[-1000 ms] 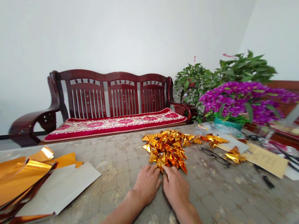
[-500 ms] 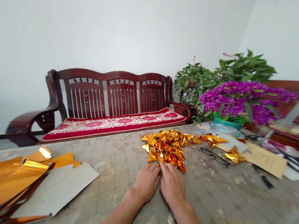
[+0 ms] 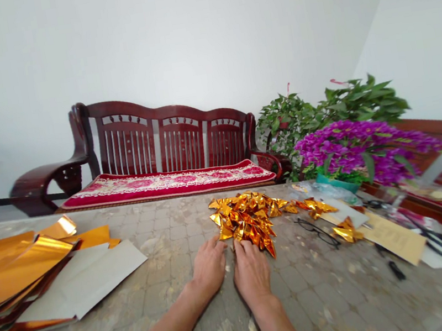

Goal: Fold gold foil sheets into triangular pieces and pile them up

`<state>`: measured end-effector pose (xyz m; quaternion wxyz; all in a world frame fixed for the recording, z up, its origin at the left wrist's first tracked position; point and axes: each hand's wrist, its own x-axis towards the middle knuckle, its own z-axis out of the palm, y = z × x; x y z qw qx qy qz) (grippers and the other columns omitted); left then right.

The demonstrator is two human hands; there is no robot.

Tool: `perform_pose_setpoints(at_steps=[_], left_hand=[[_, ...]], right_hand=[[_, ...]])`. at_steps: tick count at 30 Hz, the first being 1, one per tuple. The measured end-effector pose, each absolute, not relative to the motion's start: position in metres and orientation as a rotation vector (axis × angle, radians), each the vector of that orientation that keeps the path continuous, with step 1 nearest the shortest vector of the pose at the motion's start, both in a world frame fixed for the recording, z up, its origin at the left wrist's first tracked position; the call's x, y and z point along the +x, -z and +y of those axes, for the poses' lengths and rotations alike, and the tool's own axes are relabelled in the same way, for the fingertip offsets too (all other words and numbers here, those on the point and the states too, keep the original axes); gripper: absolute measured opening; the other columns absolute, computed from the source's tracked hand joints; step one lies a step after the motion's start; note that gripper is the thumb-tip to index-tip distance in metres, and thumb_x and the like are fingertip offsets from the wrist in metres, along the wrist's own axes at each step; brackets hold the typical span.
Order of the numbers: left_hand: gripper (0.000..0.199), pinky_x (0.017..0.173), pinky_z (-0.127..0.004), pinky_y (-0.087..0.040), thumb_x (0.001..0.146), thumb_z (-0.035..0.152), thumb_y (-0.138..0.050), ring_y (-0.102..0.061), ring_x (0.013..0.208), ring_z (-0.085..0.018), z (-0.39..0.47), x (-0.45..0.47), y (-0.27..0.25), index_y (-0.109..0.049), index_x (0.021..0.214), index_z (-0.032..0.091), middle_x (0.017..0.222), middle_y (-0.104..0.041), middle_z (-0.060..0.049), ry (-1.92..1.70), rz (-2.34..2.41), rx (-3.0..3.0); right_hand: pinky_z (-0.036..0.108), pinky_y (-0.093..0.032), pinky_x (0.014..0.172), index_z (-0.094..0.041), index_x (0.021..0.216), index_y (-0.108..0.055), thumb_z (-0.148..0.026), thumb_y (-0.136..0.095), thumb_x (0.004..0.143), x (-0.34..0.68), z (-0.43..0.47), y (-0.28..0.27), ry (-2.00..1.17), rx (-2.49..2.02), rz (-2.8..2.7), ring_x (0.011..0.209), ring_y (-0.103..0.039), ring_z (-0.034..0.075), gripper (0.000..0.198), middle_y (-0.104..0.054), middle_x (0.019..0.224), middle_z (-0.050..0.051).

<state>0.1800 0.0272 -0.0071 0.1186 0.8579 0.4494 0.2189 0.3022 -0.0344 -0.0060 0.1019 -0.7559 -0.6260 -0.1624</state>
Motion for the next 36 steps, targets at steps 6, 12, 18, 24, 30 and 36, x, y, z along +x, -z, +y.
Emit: perform_pose_setpoints(at_steps=[6, 12, 18, 24, 30, 36], left_hand=[[0.037, 0.104, -0.038, -0.042, 0.091, 0.016, -0.041, -0.054, 0.122, -0.024, 0.027, 0.183, 0.008, -0.063, 0.120, 0.023, 0.140, -0.055, -0.006, -0.650, 1.122, 2.571], [0.037, 0.107, -0.034, -0.039, 0.090, 0.012, -0.041, -0.052, 0.125, -0.020, 0.027, 0.180, 0.007, -0.061, 0.118, 0.022, 0.135, -0.056, -0.005, -0.665, 1.122, 2.510], [0.037, 0.101, -0.036, -0.042, 0.087, 0.009, -0.042, -0.055, 0.118, -0.021, 0.026, 0.171, 0.007, -0.059, 0.118, 0.019, 0.126, -0.060, -0.008, -0.677, 1.395, 2.410], [0.032, 0.107, -0.046, -0.036, 0.092, 0.022, -0.044, -0.046, 0.129, -0.029, 0.023, 0.152, 0.018, -0.061, 0.119, 0.016, 0.135, -0.055, -0.014, -0.656, 1.562, 2.611], [0.047, 0.113, -0.050, -0.031, 0.098, 0.044, -0.040, -0.038, 0.140, -0.030, 0.025, 0.116, 0.032, -0.050, 0.140, 0.026, 0.150, -0.046, -0.012, -0.575, 1.406, 2.821], [0.049, 0.112, -0.051, -0.031, 0.096, 0.045, -0.045, -0.039, 0.140, -0.031, 0.024, 0.094, 0.031, -0.050, 0.141, 0.027, 0.150, -0.046, -0.013, -0.564, 1.569, 2.800]], right_hand=[[0.030, -0.042, 0.093, -0.017, 0.135, -0.055, -0.010, -0.040, 0.092, 0.307, -0.031, 0.014, 0.450, -2.174, -1.831, 0.117, -0.054, 0.021, 0.046, -0.058, 0.132, 0.010], [0.032, -0.044, 0.091, -0.017, 0.126, -0.061, -0.006, -0.042, 0.089, 0.306, -0.033, 0.015, 0.436, -2.017, -1.824, 0.110, -0.057, 0.022, 0.043, -0.062, 0.122, 0.010], [0.029, -0.041, 0.086, -0.021, 0.110, -0.067, -0.003, -0.046, 0.088, 0.293, -0.040, 0.015, 0.440, -1.802, -1.933, 0.098, -0.057, 0.019, 0.035, -0.065, 0.106, 0.006], [0.030, -0.037, 0.077, -0.022, 0.086, -0.067, -0.013, -0.055, 0.092, 0.282, -0.040, 0.019, 0.495, -1.752, -2.103, 0.085, -0.054, 0.019, 0.016, -0.064, 0.089, 0.002], [0.030, -0.036, 0.076, -0.022, 0.085, -0.066, -0.014, -0.056, 0.092, 0.281, -0.039, 0.022, 0.479, -1.696, -2.136, 0.084, -0.052, 0.019, 0.014, -0.062, 0.087, 0.002], [0.029, -0.038, 0.076, -0.021, 0.086, -0.067, -0.009, -0.057, 0.088, 0.280, -0.038, 0.019, 0.463, -1.730, -2.171, 0.085, -0.054, 0.019, 0.016, -0.064, 0.089, 0.003]])
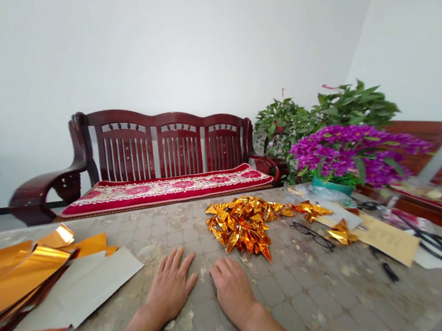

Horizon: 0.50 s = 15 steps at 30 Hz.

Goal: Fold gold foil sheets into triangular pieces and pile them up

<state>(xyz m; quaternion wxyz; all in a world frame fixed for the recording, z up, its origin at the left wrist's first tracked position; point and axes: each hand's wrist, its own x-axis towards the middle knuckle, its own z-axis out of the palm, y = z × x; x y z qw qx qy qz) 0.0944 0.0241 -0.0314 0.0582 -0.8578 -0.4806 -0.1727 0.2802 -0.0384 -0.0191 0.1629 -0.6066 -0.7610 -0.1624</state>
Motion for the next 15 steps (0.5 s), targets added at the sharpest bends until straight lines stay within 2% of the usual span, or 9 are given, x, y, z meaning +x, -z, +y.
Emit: perform_pose_setpoints(at_steps=[3, 7, 9, 12, 15], left_hand=[[0.048, 0.112, -0.051, -0.031, 0.094, 0.043, -0.048, -0.040, 0.139, -0.031, 0.022, 0.096, 0.030, -0.052, 0.139, 0.026, 0.149, -0.047, -0.013, 0.529, -1.453, -2.583], [0.048, 0.112, -0.051, -0.031, 0.094, 0.042, -0.048, -0.040, 0.139, -0.031, 0.023, 0.097, 0.032, -0.052, 0.139, 0.027, 0.149, -0.047, -0.012, 0.556, -1.451, -2.589], [0.048, 0.112, -0.052, -0.031, 0.094, 0.042, -0.048, -0.040, 0.139, -0.031, 0.023, 0.097, 0.033, -0.051, 0.140, 0.027, 0.149, -0.047, -0.012, 0.561, -1.457, -2.600], [0.048, 0.113, -0.053, -0.029, 0.094, 0.042, -0.047, -0.039, 0.140, -0.032, 0.024, 0.097, 0.033, -0.052, 0.139, 0.027, 0.149, -0.047, -0.012, 0.547, -1.470, -2.620], [0.049, 0.114, -0.054, -0.028, 0.094, 0.043, -0.046, -0.038, 0.140, -0.032, 0.024, 0.097, 0.030, -0.052, 0.139, 0.027, 0.150, -0.046, -0.012, 0.534, -1.490, -2.636]], right_hand=[[0.029, -0.041, 0.077, -0.022, 0.090, -0.069, -0.008, -0.055, 0.087, 0.274, -0.045, 0.011, 0.367, -1.726, -2.199, 0.086, -0.057, 0.019, 0.020, -0.067, 0.091, 0.003], [0.025, -0.044, 0.076, -0.027, 0.092, -0.073, -0.005, -0.051, 0.084, 0.282, -0.050, -0.020, 0.079, -1.595, -2.093, 0.083, -0.064, 0.015, 0.033, -0.072, 0.089, -0.001], [0.024, -0.047, 0.079, -0.027, 0.099, -0.074, -0.013, -0.051, 0.087, 0.310, -0.039, -0.044, 0.004, -1.543, -1.930, 0.087, -0.066, 0.015, 0.030, -0.074, 0.094, 0.000], [0.027, -0.051, 0.078, -0.022, 0.107, -0.072, -0.024, -0.045, 0.091, 0.381, -0.002, -0.075, 0.098, -1.721, -1.628, 0.088, -0.068, 0.018, 0.031, -0.074, 0.100, 0.005], [0.024, -0.050, 0.076, -0.022, 0.113, -0.071, -0.015, -0.040, 0.089, 0.456, 0.038, -0.086, 0.320, -2.240, -1.584, 0.092, -0.067, 0.016, 0.040, -0.073, 0.103, 0.004]])
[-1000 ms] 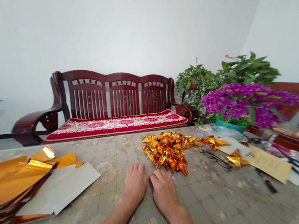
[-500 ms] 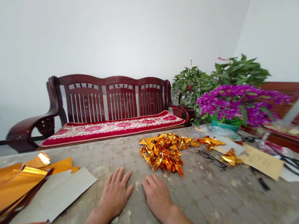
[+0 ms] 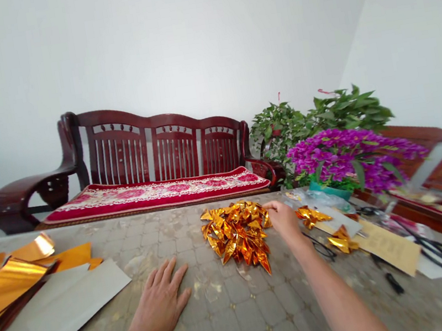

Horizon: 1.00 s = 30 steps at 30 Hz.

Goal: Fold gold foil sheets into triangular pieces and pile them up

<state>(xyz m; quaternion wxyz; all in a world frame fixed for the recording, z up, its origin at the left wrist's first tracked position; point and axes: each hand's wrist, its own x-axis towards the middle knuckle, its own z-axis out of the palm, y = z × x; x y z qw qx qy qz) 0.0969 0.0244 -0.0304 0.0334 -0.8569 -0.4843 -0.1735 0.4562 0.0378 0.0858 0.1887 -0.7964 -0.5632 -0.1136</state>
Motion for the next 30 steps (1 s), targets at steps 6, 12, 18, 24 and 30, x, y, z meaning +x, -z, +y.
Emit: perform_pose_setpoints(at_steps=[6, 12, 18, 24, 30], left_hand=[[0.049, 0.114, -0.053, -0.028, 0.093, 0.044, -0.046, -0.038, 0.140, -0.031, 0.024, 0.096, 0.026, -0.052, 0.139, 0.029, 0.150, -0.046, -0.011, 0.520, -1.526, -2.653], [0.047, 0.114, -0.052, -0.028, 0.093, 0.044, -0.046, -0.039, 0.139, -0.031, 0.023, 0.096, 0.025, -0.054, 0.137, 0.028, 0.148, -0.048, -0.011, 0.552, -1.516, -2.648], [0.047, 0.114, -0.052, -0.028, 0.093, 0.044, -0.047, -0.039, 0.138, -0.030, 0.023, 0.096, 0.026, -0.054, 0.137, 0.029, 0.148, -0.048, -0.011, 0.558, -1.526, -2.652], [0.048, 0.114, -0.053, -0.028, 0.093, 0.044, -0.047, -0.039, 0.139, -0.031, 0.023, 0.096, 0.024, -0.054, 0.138, 0.028, 0.149, -0.047, -0.011, 0.530, -1.531, -2.662], [0.047, 0.114, -0.052, -0.028, 0.093, 0.043, -0.047, -0.038, 0.139, -0.031, 0.023, 0.096, 0.023, -0.054, 0.137, 0.028, 0.149, -0.047, -0.011, 0.539, -1.540, -2.661]], right_hand=[[0.028, -0.045, 0.079, -0.027, 0.122, -0.068, -0.001, -0.045, 0.081, 0.507, 0.064, -0.060, 0.398, -2.436, -1.786, 0.097, -0.066, 0.020, 0.053, -0.068, 0.116, 0.010], [0.039, -0.038, 0.094, -0.021, 0.119, -0.066, -0.001, -0.043, 0.085, 0.506, 0.068, -0.053, 0.462, -2.486, -2.073, 0.108, -0.062, 0.024, 0.046, -0.068, 0.115, 0.013], [0.040, -0.037, 0.095, -0.014, 0.100, -0.072, -0.005, -0.046, 0.087, 0.503, 0.068, -0.051, 0.511, -2.485, -2.182, 0.105, -0.064, 0.026, 0.030, -0.070, 0.109, 0.017], [0.038, -0.040, 0.094, -0.010, 0.095, -0.074, -0.001, -0.048, 0.082, 0.509, 0.061, -0.047, 0.583, -2.502, -2.055, 0.107, -0.063, 0.028, 0.031, -0.071, 0.105, 0.019], [0.032, -0.047, 0.085, -0.023, 0.113, -0.072, -0.005, -0.043, 0.084, 0.506, 0.050, -0.054, 0.531, -2.385, -1.764, 0.104, -0.065, 0.023, 0.045, -0.071, 0.116, 0.008]])
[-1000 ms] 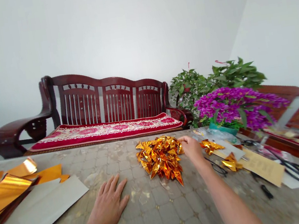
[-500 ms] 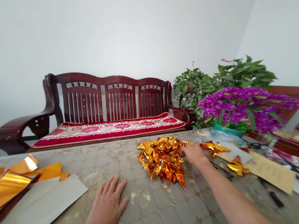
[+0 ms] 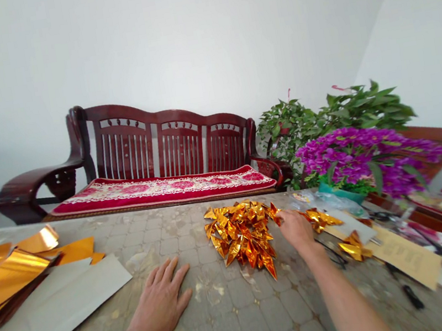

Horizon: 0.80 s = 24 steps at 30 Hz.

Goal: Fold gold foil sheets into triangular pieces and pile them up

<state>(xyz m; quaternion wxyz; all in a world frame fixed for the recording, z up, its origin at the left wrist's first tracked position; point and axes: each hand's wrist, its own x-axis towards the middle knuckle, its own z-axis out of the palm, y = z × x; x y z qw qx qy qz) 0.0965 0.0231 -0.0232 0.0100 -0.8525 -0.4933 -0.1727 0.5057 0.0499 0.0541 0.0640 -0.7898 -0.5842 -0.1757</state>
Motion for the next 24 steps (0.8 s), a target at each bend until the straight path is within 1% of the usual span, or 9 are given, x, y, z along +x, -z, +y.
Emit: perform_pose_setpoints(at_steps=[2, 5, 10, 19, 24], left_hand=[[0.047, 0.114, -0.052, -0.028, 0.093, 0.043, -0.047, -0.038, 0.140, -0.031, 0.023, 0.096, 0.023, -0.054, 0.138, 0.028, 0.149, -0.047, -0.011, 0.538, -1.541, -2.665], [0.047, 0.114, -0.053, -0.027, 0.093, 0.043, -0.047, -0.038, 0.139, -0.031, 0.023, 0.096, 0.024, -0.054, 0.137, 0.029, 0.149, -0.047, -0.011, 0.530, -1.547, -2.668], [0.047, 0.114, -0.053, -0.027, 0.093, 0.044, -0.047, -0.038, 0.140, -0.031, 0.024, 0.096, 0.025, -0.053, 0.138, 0.029, 0.149, -0.047, -0.010, 0.547, -1.549, -2.670], [0.047, 0.114, -0.053, -0.027, 0.093, 0.044, -0.047, -0.038, 0.139, -0.031, 0.025, 0.096, 0.027, -0.053, 0.138, 0.029, 0.149, -0.046, -0.010, 0.534, -1.549, -2.672], [0.047, 0.114, -0.053, -0.027, 0.093, 0.044, -0.047, -0.038, 0.140, -0.031, 0.025, 0.096, 0.027, -0.053, 0.138, 0.030, 0.149, -0.047, -0.010, 0.535, -1.547, -2.666]], right_hand=[[0.030, -0.048, 0.084, -0.026, 0.111, -0.073, -0.007, -0.043, 0.084, 0.499, 0.050, -0.058, 0.388, -2.259, -1.690, 0.102, -0.066, 0.021, 0.045, -0.072, 0.115, 0.004], [0.029, -0.048, 0.086, -0.024, 0.106, -0.075, -0.007, -0.043, 0.081, 0.487, 0.054, -0.065, 0.265, -2.106, -1.764, 0.100, -0.067, 0.020, 0.044, -0.074, 0.111, 0.003], [0.027, -0.047, 0.089, -0.025, 0.099, -0.077, -0.004, -0.044, 0.078, 0.472, 0.064, -0.070, 0.178, -2.056, -1.921, 0.102, -0.067, 0.018, 0.045, -0.075, 0.108, 0.001], [0.027, -0.047, 0.089, -0.025, 0.098, -0.078, -0.001, -0.042, 0.071, 0.461, 0.074, -0.064, 0.055, -2.016, -1.989, 0.102, -0.067, 0.018, 0.051, -0.076, 0.104, 0.000], [0.028, -0.046, 0.092, -0.024, 0.094, -0.079, 0.001, -0.042, 0.068, 0.465, 0.082, -0.060, 0.006, -1.951, -1.992, 0.101, -0.067, 0.018, 0.051, -0.076, 0.105, 0.000]])
